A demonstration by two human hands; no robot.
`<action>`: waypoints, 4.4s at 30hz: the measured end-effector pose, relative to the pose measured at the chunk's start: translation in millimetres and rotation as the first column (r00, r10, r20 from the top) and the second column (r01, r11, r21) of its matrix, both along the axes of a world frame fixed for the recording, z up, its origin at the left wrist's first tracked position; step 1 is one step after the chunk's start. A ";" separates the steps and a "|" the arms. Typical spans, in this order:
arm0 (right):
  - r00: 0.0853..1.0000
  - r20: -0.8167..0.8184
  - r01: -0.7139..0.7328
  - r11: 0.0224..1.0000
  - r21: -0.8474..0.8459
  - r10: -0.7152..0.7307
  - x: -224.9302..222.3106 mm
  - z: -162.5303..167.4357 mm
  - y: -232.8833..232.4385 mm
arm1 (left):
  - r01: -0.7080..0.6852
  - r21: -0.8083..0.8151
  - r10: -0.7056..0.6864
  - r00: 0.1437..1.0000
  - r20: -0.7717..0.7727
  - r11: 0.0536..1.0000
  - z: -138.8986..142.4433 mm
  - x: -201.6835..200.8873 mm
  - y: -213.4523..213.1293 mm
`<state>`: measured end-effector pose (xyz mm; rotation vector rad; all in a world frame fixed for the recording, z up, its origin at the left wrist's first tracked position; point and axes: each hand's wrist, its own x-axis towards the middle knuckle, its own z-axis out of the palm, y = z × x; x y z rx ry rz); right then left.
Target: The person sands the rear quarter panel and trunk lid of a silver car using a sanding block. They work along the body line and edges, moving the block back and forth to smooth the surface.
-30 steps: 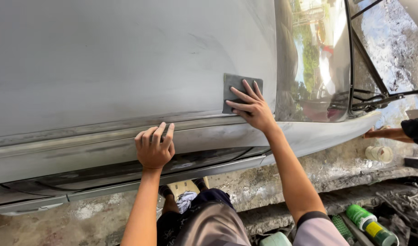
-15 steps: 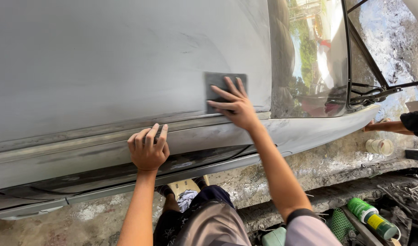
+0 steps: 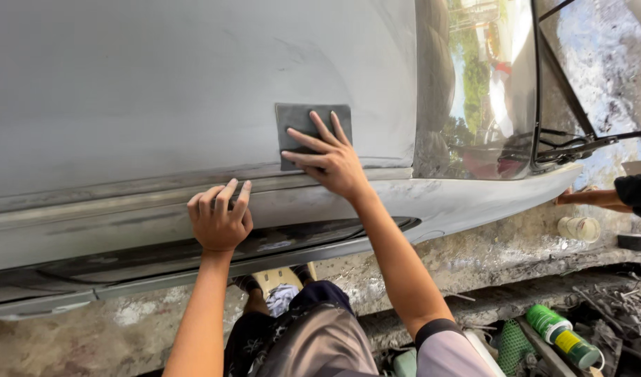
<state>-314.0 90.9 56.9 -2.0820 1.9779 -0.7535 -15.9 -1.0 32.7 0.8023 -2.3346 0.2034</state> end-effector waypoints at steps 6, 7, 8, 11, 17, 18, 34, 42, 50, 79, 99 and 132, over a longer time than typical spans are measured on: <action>0.989 0.021 0.147 0.989 0.018 -0.147 -10.1 1.0 11.8 | 0.007 -0.015 -0.007 1.000 -0.019 1.000 -1.4 1.4 -1.0; 0.981 0.024 0.192 0.981 0.032 -0.193 -6.0 -1.0 10.1 | 0.006 -0.015 -0.007 1.000 -0.021 1.000 -1.2 1.4 -0.9; 0.985 0.009 0.172 0.985 0.015 -0.172 -5.6 -0.3 11.5 | 0.003 -0.007 -0.003 1.000 -0.013 1.000 -1.1 1.3 -1.0; 0.995 -0.016 0.100 0.995 -0.029 -0.100 7.2 -4.5 4.2 | 0.002 -0.011 -0.002 1.000 -0.010 1.000 -1.4 0.3 -0.5; 0.993 -0.014 0.116 0.992 0.046 -0.115 -3.9 -7.6 9.9 | 0.008 -0.013 -0.008 1.000 -0.018 1.000 -6.6 -0.2 -2.0; 0.985 0.004 0.172 0.983 0.062 -0.173 -10.5 -6.3 14.7 | 0.006 -0.010 -0.006 1.000 -0.016 1.000 -7.5 0.0 -2.4; 0.988 0.003 0.155 0.988 0.006 -0.155 -12.9 -11.5 16.5 | 0.001 -0.015 -0.001 1.000 -0.011 1.000 -9.6 1.1 -3.9; 0.982 0.059 0.173 0.982 0.073 -0.178 -17.1 -4.9 19.7 | 0.014 -0.016 -0.014 1.000 -0.012 1.000 -9.9 2.3 -2.8; 0.999 0.037 0.021 0.997 0.070 -0.024 -3.3 -7.8 0.0 | 0.009 -0.026 -0.010 1.000 -0.002 1.000 -12.3 4.1 -2.5; 0.959 -0.055 0.283 0.956 0.076 -0.279 -55.2 -5.4 63.6 | 0.208 -0.089 -0.193 0.969 0.154 0.974 -0.8 -7.3 2.8; 0.976 -0.059 0.210 0.978 0.017 -0.209 -25.8 -23.9 38.7 | 0.509 -0.123 -0.419 0.803 0.423 0.852 7.2 -86.7 19.9; 0.982 -0.015 0.190 0.982 0.002 -0.190 -43.7 -41.5 36.8 | 0.497 -0.072 -0.437 0.816 0.379 0.865 -3.5 -95.6 12.3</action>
